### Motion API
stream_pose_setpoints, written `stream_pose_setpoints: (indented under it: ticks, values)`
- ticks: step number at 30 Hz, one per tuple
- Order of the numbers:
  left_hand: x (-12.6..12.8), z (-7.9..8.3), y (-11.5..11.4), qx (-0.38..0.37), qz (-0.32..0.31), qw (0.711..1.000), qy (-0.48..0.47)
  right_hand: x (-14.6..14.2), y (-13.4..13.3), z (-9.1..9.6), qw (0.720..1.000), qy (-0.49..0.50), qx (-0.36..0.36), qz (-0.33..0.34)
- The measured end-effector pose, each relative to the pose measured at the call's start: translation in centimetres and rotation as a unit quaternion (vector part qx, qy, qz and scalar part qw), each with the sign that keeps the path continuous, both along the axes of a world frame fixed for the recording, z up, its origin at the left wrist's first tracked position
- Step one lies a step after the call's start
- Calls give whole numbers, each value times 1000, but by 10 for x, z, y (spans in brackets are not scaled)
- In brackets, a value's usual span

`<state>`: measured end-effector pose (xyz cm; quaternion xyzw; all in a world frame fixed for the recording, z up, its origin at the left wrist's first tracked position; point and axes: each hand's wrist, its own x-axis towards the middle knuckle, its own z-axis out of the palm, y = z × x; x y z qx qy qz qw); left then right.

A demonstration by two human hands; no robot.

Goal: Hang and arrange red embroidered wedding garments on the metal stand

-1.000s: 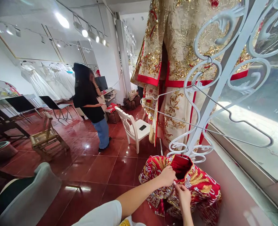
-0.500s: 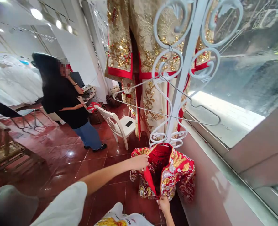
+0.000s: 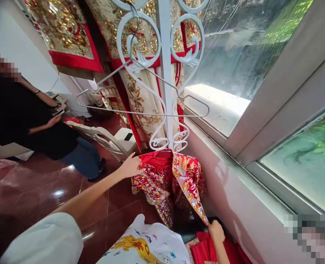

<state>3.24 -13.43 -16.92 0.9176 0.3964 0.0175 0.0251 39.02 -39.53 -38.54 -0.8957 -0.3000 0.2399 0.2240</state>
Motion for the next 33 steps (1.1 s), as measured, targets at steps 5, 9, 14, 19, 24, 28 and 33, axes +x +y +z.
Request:
stream_pose_setpoints:
  ticks: [5, 9, 14, 19, 24, 28, 33]
  values:
    - [51, -83, -39, 157, 244, 943, -162, -59, 137, 39, 982, -69, 151, 91]
    - [65, -106, -38, 189, 444, 826, -292, -105, 220, 76, 968, -115, 207, 78]
    - [30, -102, -32, 47, 368, 868, -330, -74, 241, 76, 973, -109, 196, 57]
    - [-3, -82, -25, -38, 336, 907, -250, -37, 245, 73, 958, -76, 255, 106]
    - [-48, -38, 45, -116, 125, 950, -260, -23, 248, 88, 953, 3, 261, 155]
    - [-54, -35, 108, -318, 112, 862, -379, -10, 244, 96, 950, 99, 238, 174]
    - [-24, -85, 111, -497, 146, 759, -394, 17, 246, 110, 928, 264, 133, 226]
